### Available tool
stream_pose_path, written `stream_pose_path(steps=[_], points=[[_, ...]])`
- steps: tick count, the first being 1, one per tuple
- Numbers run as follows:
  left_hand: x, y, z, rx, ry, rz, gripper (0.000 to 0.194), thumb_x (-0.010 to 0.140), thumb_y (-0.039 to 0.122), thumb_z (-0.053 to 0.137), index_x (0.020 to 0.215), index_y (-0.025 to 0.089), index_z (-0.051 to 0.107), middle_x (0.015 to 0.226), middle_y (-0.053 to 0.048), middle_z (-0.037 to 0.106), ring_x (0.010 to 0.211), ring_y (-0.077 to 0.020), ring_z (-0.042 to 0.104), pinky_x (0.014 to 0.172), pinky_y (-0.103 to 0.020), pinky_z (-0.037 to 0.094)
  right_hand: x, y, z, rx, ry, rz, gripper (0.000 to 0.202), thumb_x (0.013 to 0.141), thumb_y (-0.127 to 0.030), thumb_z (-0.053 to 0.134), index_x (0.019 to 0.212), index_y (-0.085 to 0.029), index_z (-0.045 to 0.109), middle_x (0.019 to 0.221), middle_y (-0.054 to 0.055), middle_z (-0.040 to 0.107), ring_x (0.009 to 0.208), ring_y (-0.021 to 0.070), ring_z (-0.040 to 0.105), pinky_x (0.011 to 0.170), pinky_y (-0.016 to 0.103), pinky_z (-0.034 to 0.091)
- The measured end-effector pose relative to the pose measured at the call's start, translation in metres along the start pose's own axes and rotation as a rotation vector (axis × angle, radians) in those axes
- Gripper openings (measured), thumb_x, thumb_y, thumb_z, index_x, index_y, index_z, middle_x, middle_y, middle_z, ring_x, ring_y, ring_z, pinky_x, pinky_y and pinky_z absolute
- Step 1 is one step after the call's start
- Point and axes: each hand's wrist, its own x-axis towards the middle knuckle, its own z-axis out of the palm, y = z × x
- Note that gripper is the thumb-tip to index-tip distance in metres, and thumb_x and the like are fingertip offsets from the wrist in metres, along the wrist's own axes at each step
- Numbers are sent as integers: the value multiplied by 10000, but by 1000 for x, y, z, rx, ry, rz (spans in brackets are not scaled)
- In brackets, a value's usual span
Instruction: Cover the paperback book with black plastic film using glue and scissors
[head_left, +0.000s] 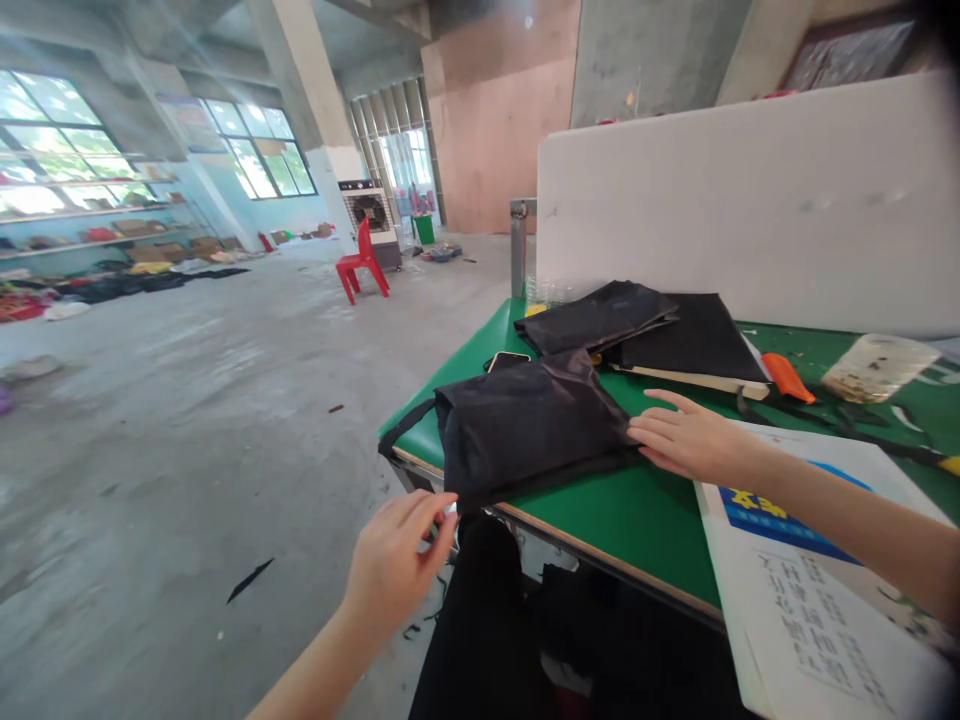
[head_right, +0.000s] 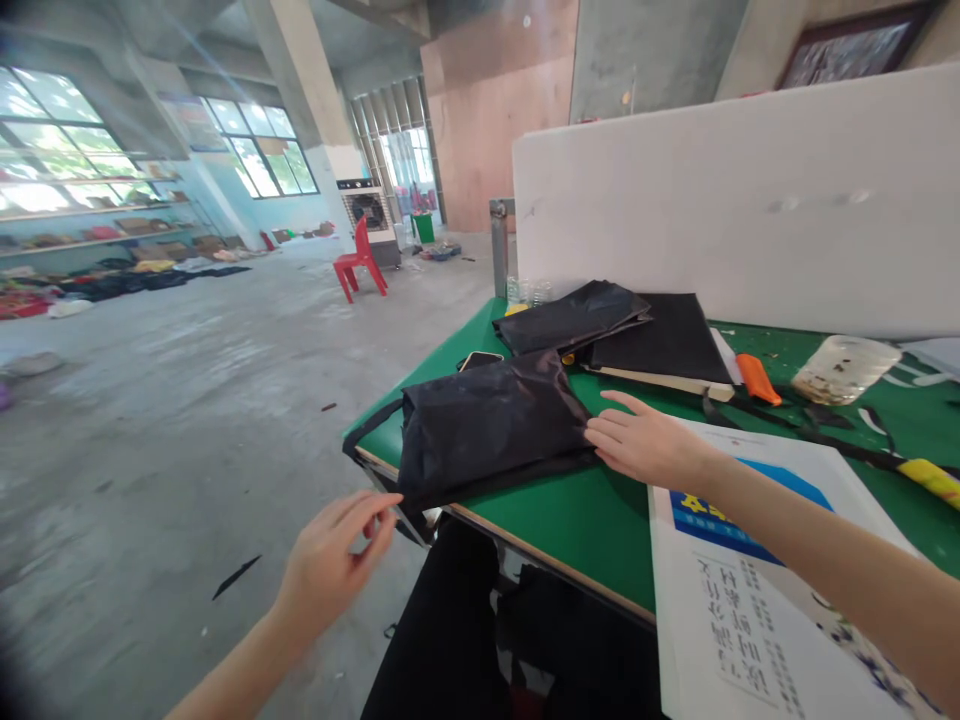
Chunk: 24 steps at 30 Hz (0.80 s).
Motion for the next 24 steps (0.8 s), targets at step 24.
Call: stream_pose_path(steps=[24], points=[[-17,90,68,-1039,-419,-426,182,787,309,585,822,143,652,685,-23,644,602,-146,597,592,-244,459,92,-155,-50,357,-78,338,358,762,-391,635,1017,-154,551,969,61,572,912,220,504,811,369,381]])
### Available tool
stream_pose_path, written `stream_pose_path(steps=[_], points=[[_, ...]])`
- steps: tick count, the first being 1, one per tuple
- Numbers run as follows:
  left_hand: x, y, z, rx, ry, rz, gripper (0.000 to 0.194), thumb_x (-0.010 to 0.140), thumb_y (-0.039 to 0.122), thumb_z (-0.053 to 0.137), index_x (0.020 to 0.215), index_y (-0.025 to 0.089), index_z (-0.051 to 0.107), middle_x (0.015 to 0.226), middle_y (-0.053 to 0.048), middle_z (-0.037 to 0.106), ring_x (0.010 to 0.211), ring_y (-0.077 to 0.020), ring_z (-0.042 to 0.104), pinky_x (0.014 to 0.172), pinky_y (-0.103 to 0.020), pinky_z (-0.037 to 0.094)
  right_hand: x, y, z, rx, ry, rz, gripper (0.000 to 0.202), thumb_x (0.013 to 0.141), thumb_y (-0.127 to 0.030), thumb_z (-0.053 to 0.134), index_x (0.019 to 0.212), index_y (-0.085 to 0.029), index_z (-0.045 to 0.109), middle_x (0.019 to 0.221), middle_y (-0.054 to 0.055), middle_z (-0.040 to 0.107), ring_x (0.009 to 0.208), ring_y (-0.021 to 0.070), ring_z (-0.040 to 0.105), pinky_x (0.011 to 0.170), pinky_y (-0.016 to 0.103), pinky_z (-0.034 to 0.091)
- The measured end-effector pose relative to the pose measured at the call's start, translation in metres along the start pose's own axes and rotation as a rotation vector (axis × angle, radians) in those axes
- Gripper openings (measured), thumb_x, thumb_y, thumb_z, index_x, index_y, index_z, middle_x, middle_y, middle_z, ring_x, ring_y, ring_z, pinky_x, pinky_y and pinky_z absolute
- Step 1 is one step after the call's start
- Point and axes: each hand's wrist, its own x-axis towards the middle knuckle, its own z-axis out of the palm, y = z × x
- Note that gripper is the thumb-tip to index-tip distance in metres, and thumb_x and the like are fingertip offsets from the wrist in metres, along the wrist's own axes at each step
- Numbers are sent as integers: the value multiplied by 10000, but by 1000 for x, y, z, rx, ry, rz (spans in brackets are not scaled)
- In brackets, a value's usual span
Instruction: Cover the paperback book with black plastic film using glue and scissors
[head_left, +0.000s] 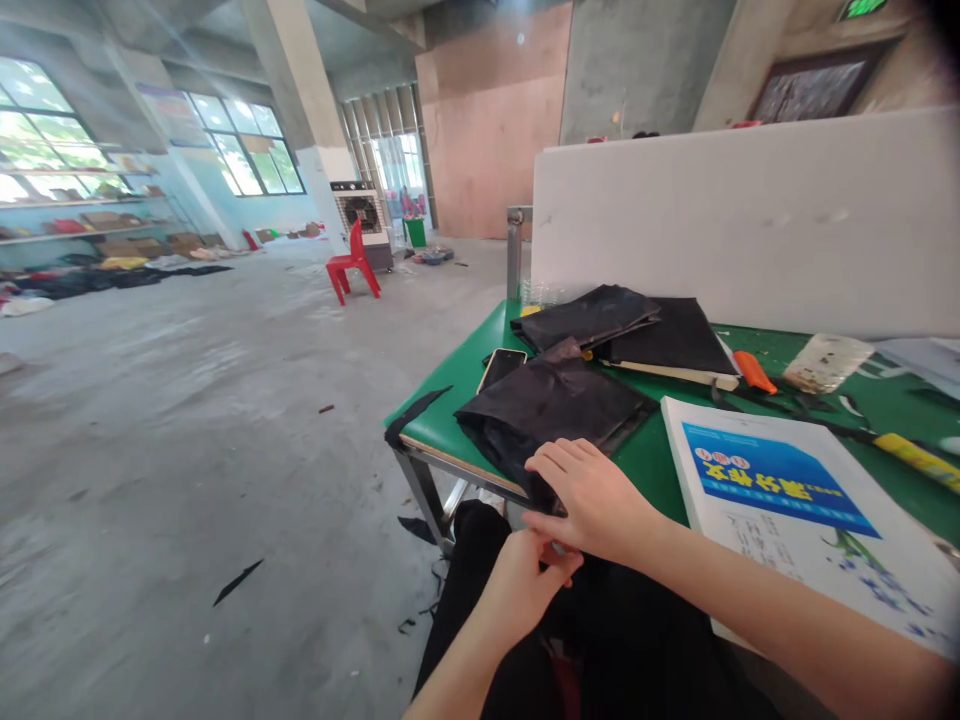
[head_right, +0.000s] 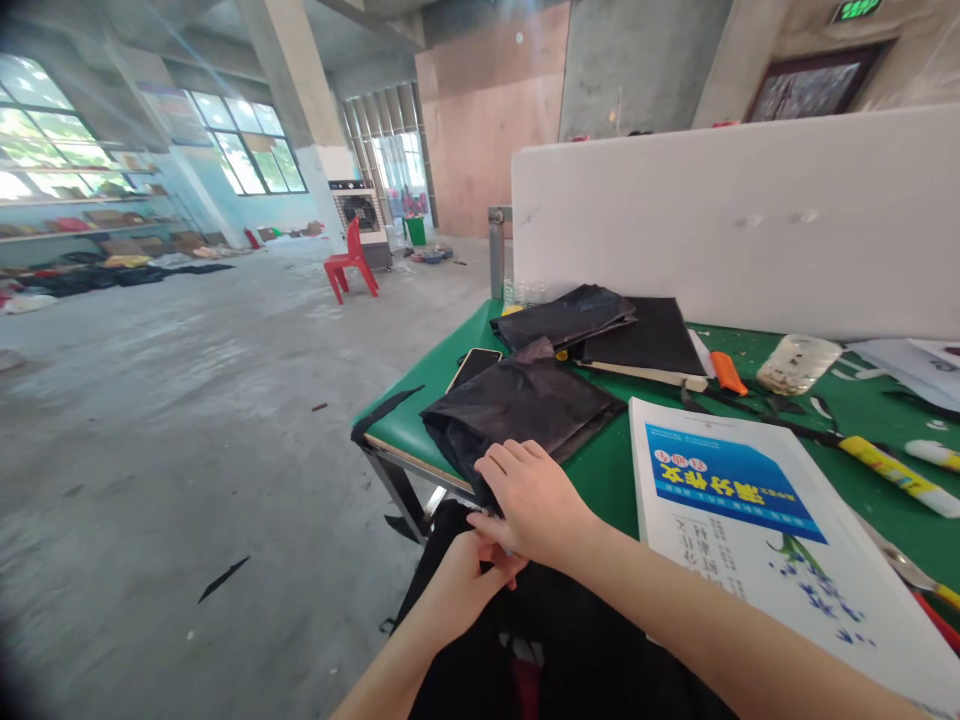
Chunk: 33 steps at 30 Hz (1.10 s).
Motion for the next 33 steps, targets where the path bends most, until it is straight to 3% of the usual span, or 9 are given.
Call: stream_pose_path(steps=[3,6,8,10,12,14,22,29,33], points=[[-5,2,-18,187,-11,-27,246,840,338,513,740,154,641,687,-23,654,571,-137,591,551,-229,438,-5,0,6,-51,-17,4,348,758,-369,646,1015,-155,552,978,64,569,934,226,493,825,373,364],[-5,5,-56,332,123,28,266,875,363,464,765,173,616,686,-6,644,540,-122,572,539,-227,433,-7,2,12,-95,-25,-18,232,797,-318,600,965,-163,562,952,61,570,910,221,492,813,369,356],[-1,9,-85,517,291,152,239,885,351,464,797,187,614,706,-4,642,610,-134,591,598,-240,445,-6,4,12,-128,-14,-47,94,827,-243,541,875,-168,571,882,51,575,865,207,498,795,362,353],[7,13,-110,714,444,322,190,889,315,470,851,194,612,787,-19,647,714,-150,602,675,-261,453,-4,8,9,-135,33,-55,98,845,-169,482,800,-170,568,801,37,574,810,184,506,783,350,352],[18,16,-130,884,506,473,166,900,272,456,928,194,600,885,-38,642,807,-163,601,731,-280,461,-3,12,3,-100,118,-33,139,859,-143,456,787,-168,572,767,27,580,774,160,517,780,334,357],[31,16,-144,987,487,564,176,907,246,442,998,197,584,973,-55,627,897,-176,591,787,-304,467,-4,16,-5,-51,199,4,136,868,-151,459,818,-167,584,793,24,600,772,146,532,777,317,369],[77,10,-156,1116,228,727,197,888,222,483,1065,213,568,1082,-55,596,1036,-190,550,940,-380,430,-13,31,-23,11,301,118,152,884,-173,449,907,-171,599,871,33,637,759,125,586,680,249,442],[98,11,-163,1173,193,781,247,879,218,490,1118,210,550,1129,-61,591,1066,-207,540,1011,-428,369,-10,34,-29,23,346,160,150,877,-185,455,904,-184,602,866,31,640,728,121,585,634,231,442],[107,9,-166,1175,179,811,216,858,201,509,1063,204,578,1090,-39,625,1039,-187,561,1020,-384,370,-9,35,-26,-6,373,130,120,867,-180,473,906,-185,586,856,16,634,722,110,579,633,227,424]])
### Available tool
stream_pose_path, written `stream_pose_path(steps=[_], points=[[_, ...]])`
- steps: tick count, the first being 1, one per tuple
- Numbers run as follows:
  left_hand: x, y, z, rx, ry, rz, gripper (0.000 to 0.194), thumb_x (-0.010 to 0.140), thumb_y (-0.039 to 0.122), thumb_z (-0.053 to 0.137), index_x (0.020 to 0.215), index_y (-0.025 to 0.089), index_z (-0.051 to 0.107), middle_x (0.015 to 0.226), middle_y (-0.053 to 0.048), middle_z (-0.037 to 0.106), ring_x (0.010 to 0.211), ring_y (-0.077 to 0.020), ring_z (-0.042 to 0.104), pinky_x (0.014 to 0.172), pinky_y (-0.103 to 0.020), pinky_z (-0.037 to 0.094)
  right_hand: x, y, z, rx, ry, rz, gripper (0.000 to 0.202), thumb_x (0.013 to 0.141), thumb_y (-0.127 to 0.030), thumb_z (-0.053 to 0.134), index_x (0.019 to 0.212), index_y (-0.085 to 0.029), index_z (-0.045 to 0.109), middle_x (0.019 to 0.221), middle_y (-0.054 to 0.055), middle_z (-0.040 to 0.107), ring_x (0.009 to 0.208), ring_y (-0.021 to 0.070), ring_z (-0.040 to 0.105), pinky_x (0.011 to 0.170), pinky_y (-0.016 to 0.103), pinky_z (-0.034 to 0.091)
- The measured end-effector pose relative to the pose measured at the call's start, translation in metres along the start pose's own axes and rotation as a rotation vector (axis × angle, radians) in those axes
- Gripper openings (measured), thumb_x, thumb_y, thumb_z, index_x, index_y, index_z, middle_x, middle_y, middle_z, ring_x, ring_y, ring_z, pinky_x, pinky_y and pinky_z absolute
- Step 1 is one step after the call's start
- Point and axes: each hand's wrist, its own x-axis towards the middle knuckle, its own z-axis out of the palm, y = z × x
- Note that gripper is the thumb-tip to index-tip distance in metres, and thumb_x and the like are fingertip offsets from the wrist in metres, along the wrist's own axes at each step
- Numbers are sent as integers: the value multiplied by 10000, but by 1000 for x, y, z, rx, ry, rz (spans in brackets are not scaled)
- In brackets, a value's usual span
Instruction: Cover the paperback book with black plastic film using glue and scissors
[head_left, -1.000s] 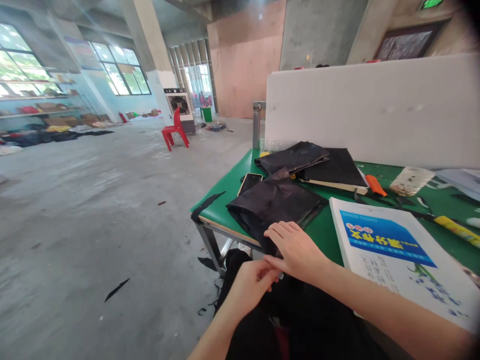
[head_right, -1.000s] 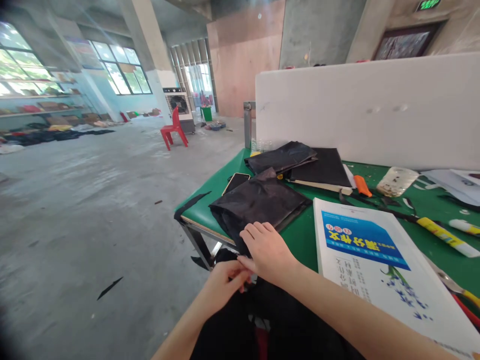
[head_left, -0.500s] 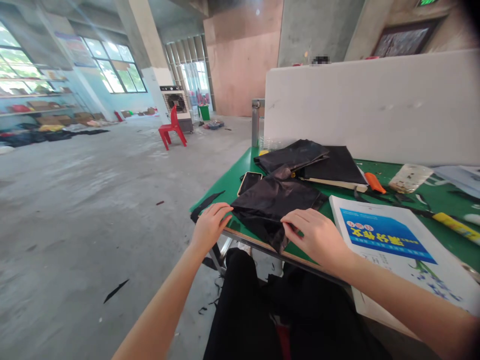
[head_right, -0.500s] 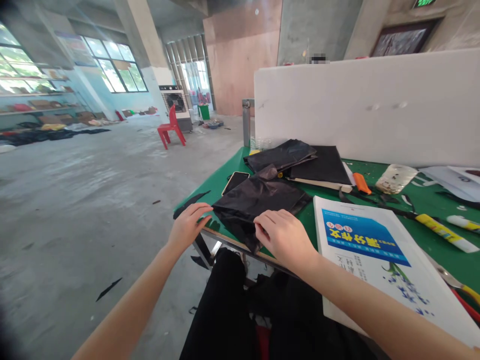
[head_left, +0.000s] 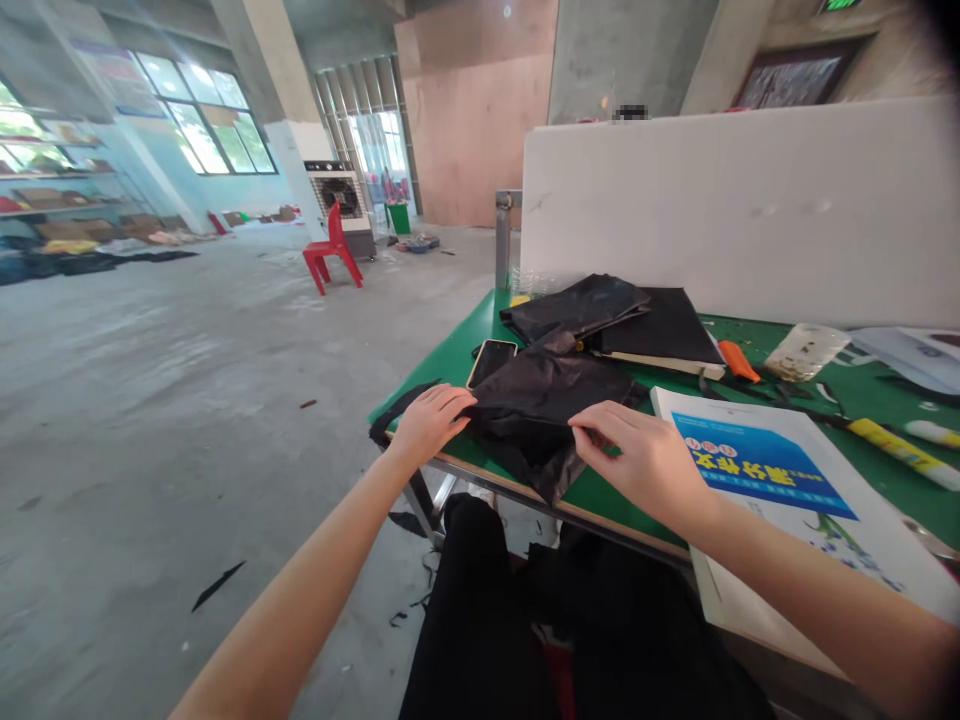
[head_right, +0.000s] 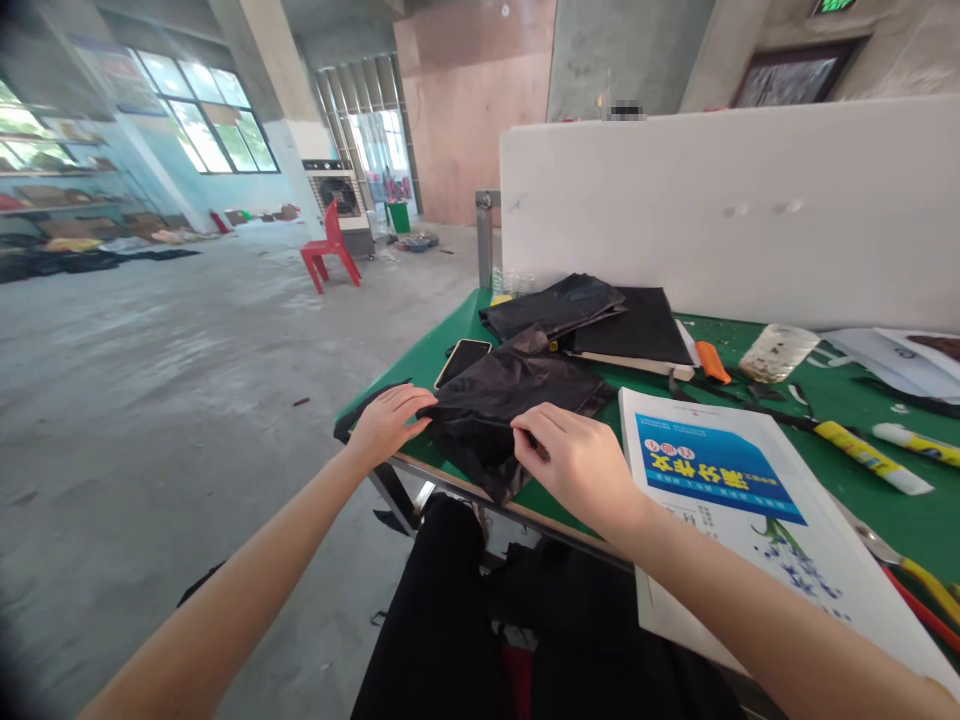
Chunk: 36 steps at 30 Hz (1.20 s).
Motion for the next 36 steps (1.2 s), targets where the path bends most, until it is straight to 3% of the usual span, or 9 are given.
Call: stream_pose_path(steps=[4,10,14,18,22,29,33,36], points=[[2,-5,4,-6,32,-34,166,861,158,462,919,197,613,953,-21,663,952,-163,596,944,-332,426,-1,2,7,-107,-8,-79,108,854,-195,477,910,-163,563,765,27,605,683,129,550,634,261,403],[2,-4,5,-26,28,-101,184,818,123,474,924,194,607,969,-30,660,893,-161,608,794,-280,464,-2,-8,21,-227,-257,-298,311,859,-358,507,1045,-111,539,861,93,596,815,213,526,703,342,368],[2,-4,7,-48,13,-126,199,804,113,471,924,199,605,963,-25,658,887,-161,608,783,-269,462,-4,-16,29,-278,-344,-262,311,838,-396,537,983,-122,552,836,85,582,794,222,509,693,353,330],[3,-8,8,-71,18,-144,187,806,128,468,910,205,603,954,-19,654,885,-156,610,793,-267,468,-7,-15,31,-289,-394,-179,84,820,-227,549,768,-162,536,708,43,558,696,181,496,657,329,290],[4,-11,7,-65,26,-152,152,817,153,476,889,206,598,922,-17,652,870,-159,610,785,-272,471,-6,-13,27,-308,-367,-207,107,803,-79,490,747,-168,511,692,25,528,640,157,456,603,314,251],[-1,-11,-4,-10,-45,-84,166,799,116,495,894,194,606,929,-36,645,919,-194,583,872,-346,439,-7,-23,30,-305,-320,-429,162,810,-39,436,762,-166,525,682,28,506,623,155,422,588,307,227],[-10,0,-24,12,-81,-70,296,811,102,476,1077,197,567,1075,-58,607,1029,-219,541,934,-398,413,-8,-19,36,-276,-323,-348,141,801,-48,451,764,-167,517,697,26,518,637,150,446,591,301,238],[-25,27,-30,1,-5,-144,357,824,58,409,1133,186,533,1113,-72,588,1066,-210,523,941,-396,419,-4,-14,36,-220,-324,-217,117,814,-81,454,769,-168,517,717,21,539,658,143,477,601,294,261]])
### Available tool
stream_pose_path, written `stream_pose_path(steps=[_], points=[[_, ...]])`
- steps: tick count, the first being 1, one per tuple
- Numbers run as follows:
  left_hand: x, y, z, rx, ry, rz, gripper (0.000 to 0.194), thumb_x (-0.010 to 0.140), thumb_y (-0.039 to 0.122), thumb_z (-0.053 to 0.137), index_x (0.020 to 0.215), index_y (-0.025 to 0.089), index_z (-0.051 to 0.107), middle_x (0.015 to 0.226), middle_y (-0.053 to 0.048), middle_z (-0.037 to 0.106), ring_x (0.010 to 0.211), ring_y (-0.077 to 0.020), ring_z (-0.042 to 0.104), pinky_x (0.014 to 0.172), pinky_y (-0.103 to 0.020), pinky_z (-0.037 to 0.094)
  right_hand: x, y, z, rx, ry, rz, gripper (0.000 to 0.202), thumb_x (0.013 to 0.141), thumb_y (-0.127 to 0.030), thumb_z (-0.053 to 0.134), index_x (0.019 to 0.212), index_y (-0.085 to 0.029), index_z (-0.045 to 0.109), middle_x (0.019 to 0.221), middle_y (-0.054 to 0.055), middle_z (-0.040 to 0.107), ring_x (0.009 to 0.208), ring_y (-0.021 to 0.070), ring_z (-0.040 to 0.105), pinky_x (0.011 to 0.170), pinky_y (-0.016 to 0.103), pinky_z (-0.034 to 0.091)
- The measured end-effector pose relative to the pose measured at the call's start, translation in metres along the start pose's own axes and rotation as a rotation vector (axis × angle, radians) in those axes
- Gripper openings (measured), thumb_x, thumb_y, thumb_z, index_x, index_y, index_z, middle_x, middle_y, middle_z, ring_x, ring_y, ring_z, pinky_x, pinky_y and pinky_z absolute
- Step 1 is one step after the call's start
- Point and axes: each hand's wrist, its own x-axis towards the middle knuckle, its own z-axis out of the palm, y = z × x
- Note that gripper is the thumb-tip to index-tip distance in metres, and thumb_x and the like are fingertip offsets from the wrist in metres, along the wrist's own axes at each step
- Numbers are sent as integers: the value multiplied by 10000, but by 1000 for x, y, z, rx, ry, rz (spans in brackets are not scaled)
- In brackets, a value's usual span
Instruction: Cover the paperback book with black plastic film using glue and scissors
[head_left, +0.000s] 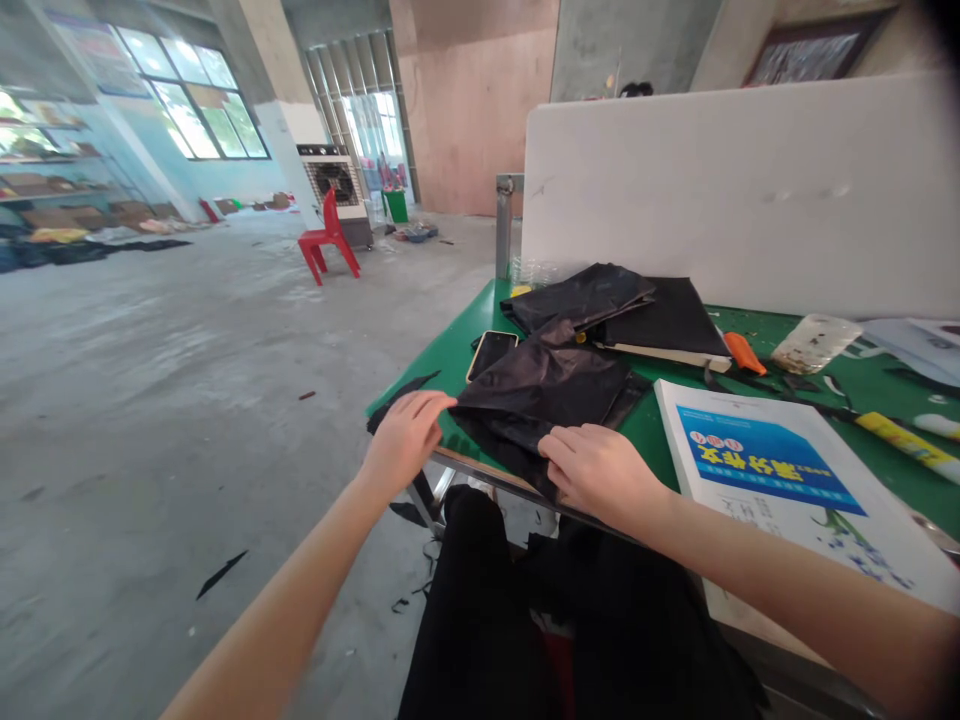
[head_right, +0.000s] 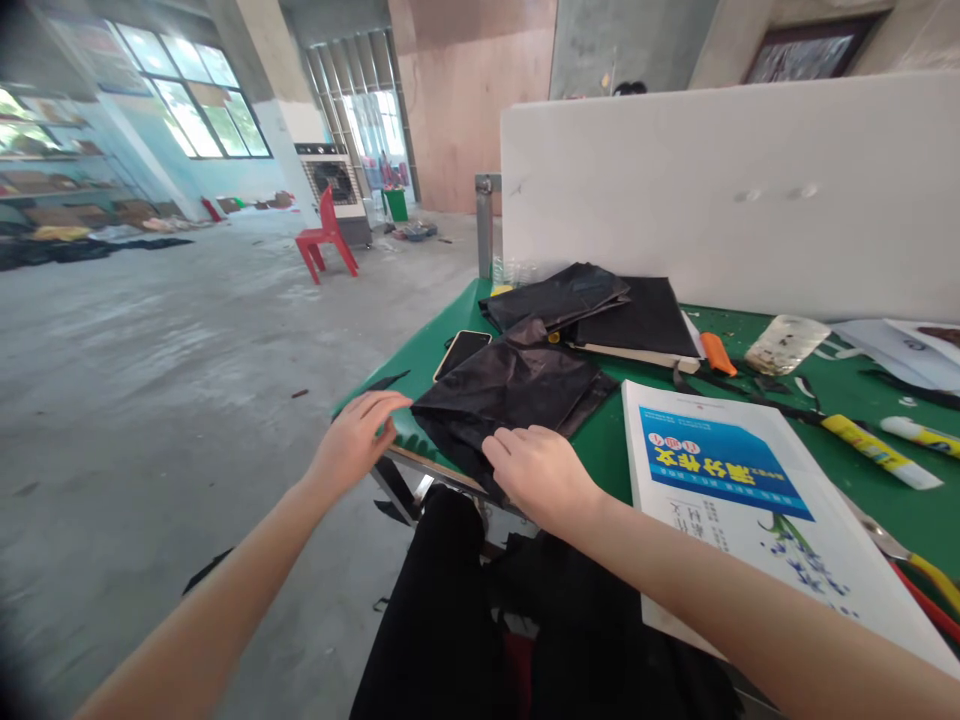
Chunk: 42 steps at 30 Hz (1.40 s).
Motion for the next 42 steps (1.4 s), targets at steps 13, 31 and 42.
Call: stream_pose_path(steps=[13,31,42], points=[[-41,93,35,-102,-152,31,466,896,225,407,1358,194,355,1415,-77,393,1352,-256,253,1108,-511,221,9,5,-15,78,47,144,58,838,-163,458,854,-193,505,768,-12,577,623,125,488,595,267,284],[-32,79,44,-124,-24,-118,299,903,230,429,1188,183,509,1239,-69,568,1251,-219,417,1089,-461,287,-8,-5,11,-60,-51,-244,104,872,-124,437,800,-179,488,733,11,496,666,165,426,636,307,245],[-31,60,35,11,116,-197,241,890,189,448,1106,187,555,1227,-102,550,1240,-263,416,1034,-496,333,-8,-2,11,35,-175,-304,125,881,-240,441,838,-162,529,839,43,535,803,185,453,716,333,295]])
